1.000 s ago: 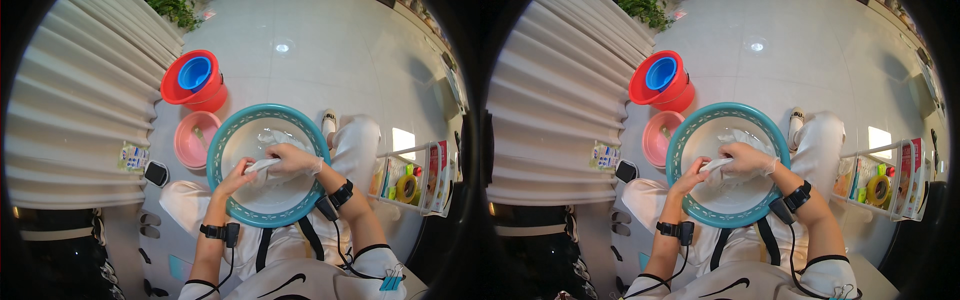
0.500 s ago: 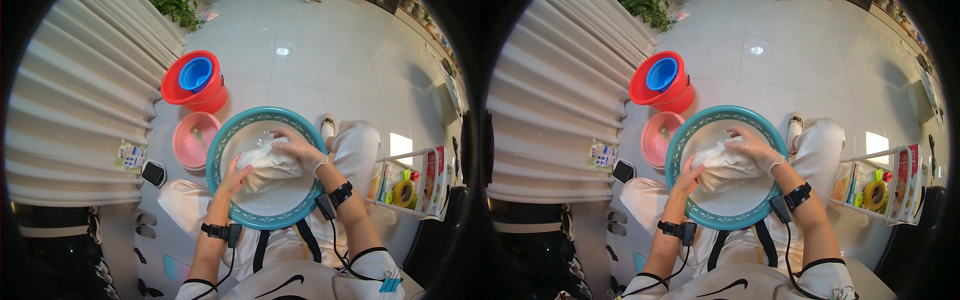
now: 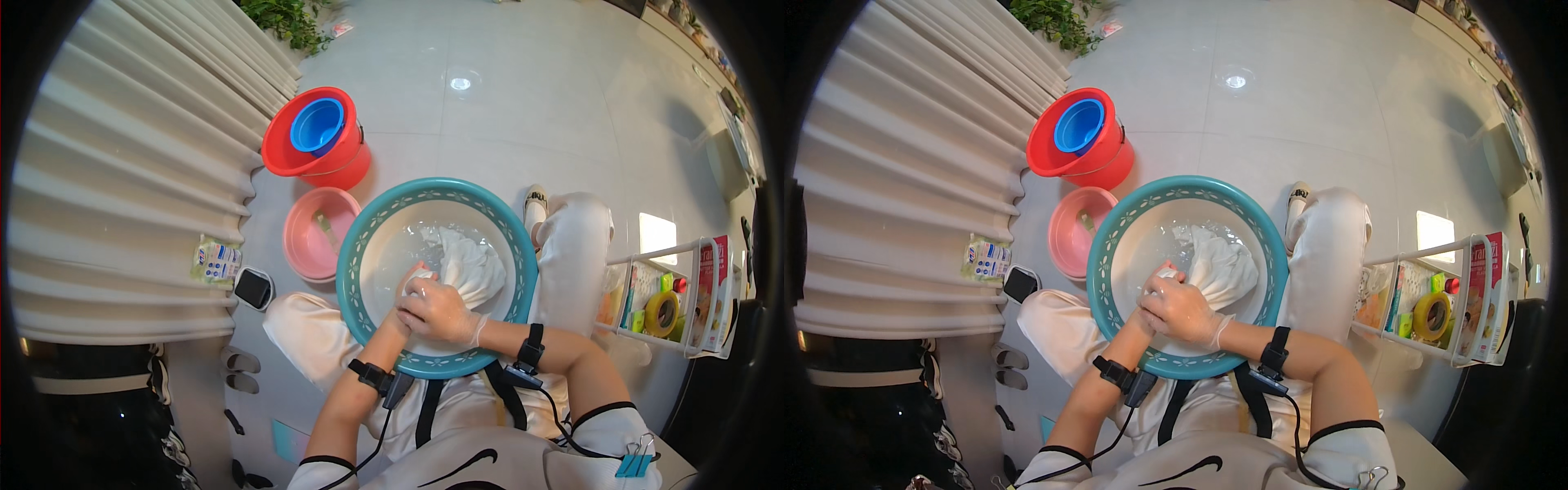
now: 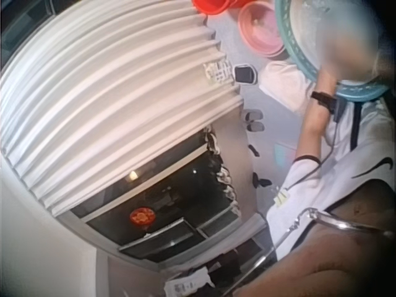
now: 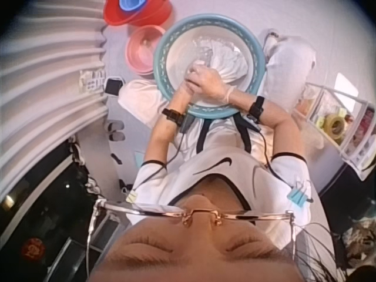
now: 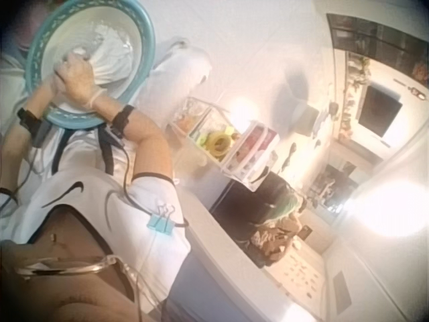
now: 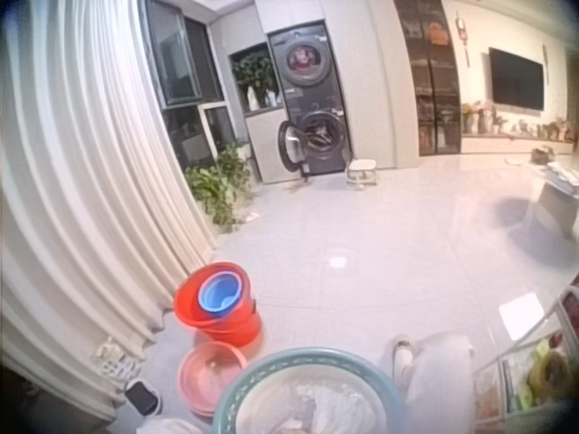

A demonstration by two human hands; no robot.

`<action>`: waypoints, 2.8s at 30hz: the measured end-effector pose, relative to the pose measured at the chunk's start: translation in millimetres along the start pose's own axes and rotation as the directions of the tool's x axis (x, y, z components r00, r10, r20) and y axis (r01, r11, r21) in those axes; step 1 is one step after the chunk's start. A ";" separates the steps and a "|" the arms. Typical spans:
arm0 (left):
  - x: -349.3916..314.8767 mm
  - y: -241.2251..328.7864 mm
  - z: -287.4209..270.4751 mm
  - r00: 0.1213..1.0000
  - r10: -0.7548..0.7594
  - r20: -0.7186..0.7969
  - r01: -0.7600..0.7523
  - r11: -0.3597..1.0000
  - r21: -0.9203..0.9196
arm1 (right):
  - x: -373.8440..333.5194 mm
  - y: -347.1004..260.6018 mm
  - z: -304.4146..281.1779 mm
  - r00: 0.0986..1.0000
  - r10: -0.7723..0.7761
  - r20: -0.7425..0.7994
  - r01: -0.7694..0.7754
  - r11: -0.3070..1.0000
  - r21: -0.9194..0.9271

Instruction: The person is hand washing a white garment in a basin filled with soapy water.

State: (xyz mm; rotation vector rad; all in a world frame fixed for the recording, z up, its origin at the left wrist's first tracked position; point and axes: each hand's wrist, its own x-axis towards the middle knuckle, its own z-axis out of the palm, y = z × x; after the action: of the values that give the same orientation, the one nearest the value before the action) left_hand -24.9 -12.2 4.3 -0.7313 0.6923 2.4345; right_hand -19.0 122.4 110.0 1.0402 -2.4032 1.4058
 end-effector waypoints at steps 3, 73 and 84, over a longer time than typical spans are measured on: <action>-8.8 -6.8 32.0 0.990 -0.020 -0.141 0.012 0.999 -0.051 | 3.8 18.9 4.3 0.992 -0.116 0.039 0.120 0.988 -0.100; -51.9 63.9 17.9 0.890 0.371 0.264 -0.409 0.906 0.107 | 24.9 69.3 -49.6 0.772 0.429 0.469 -0.529 0.842 0.102; -26.3 15.6 31.2 1.000 0.022 -0.016 -0.013 0.911 0.412 | 5.3 30.9 -17.8 0.653 0.649 0.390 -0.701 0.323 0.636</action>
State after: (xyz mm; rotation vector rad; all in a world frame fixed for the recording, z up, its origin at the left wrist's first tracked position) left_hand -25.9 -13.6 48.0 -0.5772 1.1784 2.1870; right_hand -46.3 144.1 100.5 -0.0070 -2.3874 2.8785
